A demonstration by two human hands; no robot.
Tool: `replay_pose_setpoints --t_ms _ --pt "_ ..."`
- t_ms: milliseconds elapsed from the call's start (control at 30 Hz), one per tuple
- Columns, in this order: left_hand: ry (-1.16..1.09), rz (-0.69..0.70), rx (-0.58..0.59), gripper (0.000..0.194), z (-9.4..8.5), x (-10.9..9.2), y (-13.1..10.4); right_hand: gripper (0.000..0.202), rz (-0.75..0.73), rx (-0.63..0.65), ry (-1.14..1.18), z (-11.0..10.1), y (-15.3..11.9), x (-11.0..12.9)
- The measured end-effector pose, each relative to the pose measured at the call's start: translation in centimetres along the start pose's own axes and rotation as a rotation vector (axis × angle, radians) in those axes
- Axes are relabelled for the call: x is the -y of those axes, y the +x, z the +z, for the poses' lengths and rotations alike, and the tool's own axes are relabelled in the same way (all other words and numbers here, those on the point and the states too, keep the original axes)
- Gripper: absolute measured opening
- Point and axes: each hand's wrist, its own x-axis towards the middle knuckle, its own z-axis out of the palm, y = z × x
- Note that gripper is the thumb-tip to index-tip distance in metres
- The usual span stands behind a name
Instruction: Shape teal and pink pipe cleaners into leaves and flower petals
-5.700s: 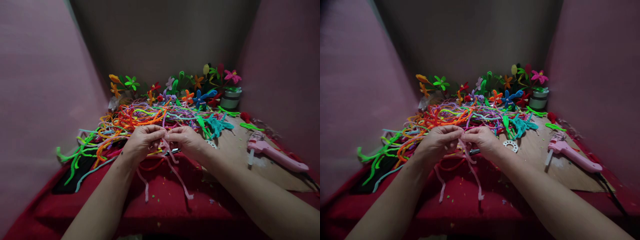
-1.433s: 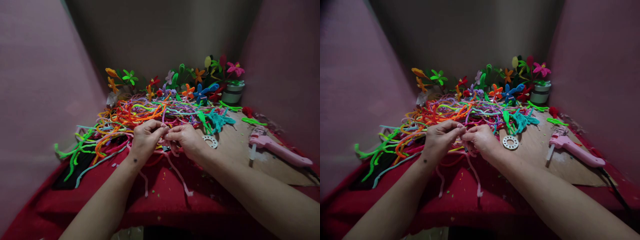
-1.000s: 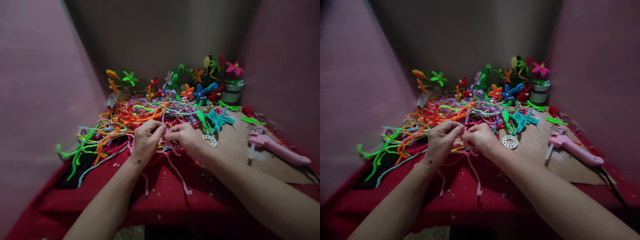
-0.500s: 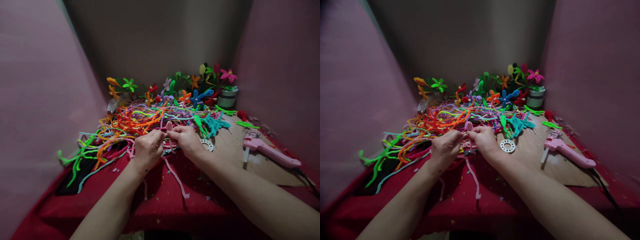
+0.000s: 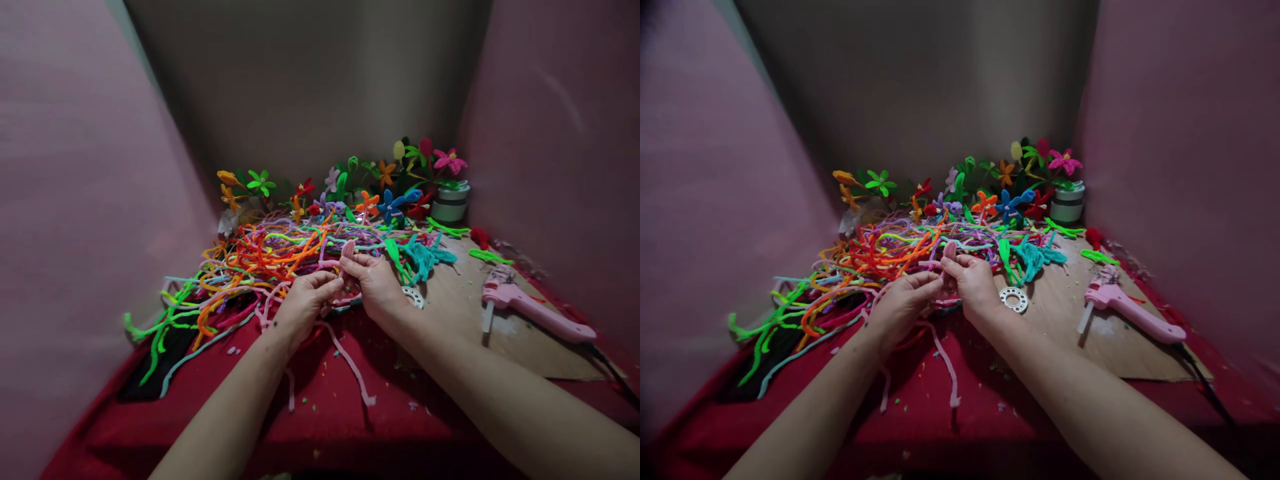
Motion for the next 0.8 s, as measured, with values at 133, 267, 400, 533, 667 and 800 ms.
replay_pose_setpoints --t_ms 133,267,400,533,667,800 --pt "0.042 -0.101 0.047 0.024 0.4 0.1 0.0 0.024 -0.03 -0.029 -0.057 -0.2 0.1 -0.2" --pt "0.18 -0.078 -0.014 0.026 1.1 -0.2 0.0 0.026 -0.084 -0.07 -0.137 -0.5 0.4 -0.6" --pt "0.252 -0.036 -0.006 0.031 1.7 -0.1 0.0 0.027 -0.076 -0.091 -0.172 -0.8 0.5 -1.0" --pt "0.303 -0.121 0.072 0.03 1.1 0.1 -0.1 0.029 -0.027 -0.054 -0.177 -0.8 0.4 -1.2" --pt "0.345 -0.08 0.068 0.026 -0.3 -0.5 0.2 0.026 0.022 -0.02 -0.182 -1.0 0.4 -1.2" --pt "0.262 0.048 -0.122 0.023 -1.3 -1.3 0.4 0.024 0.06 0.08 -0.263 -1.0 0.2 -1.2"
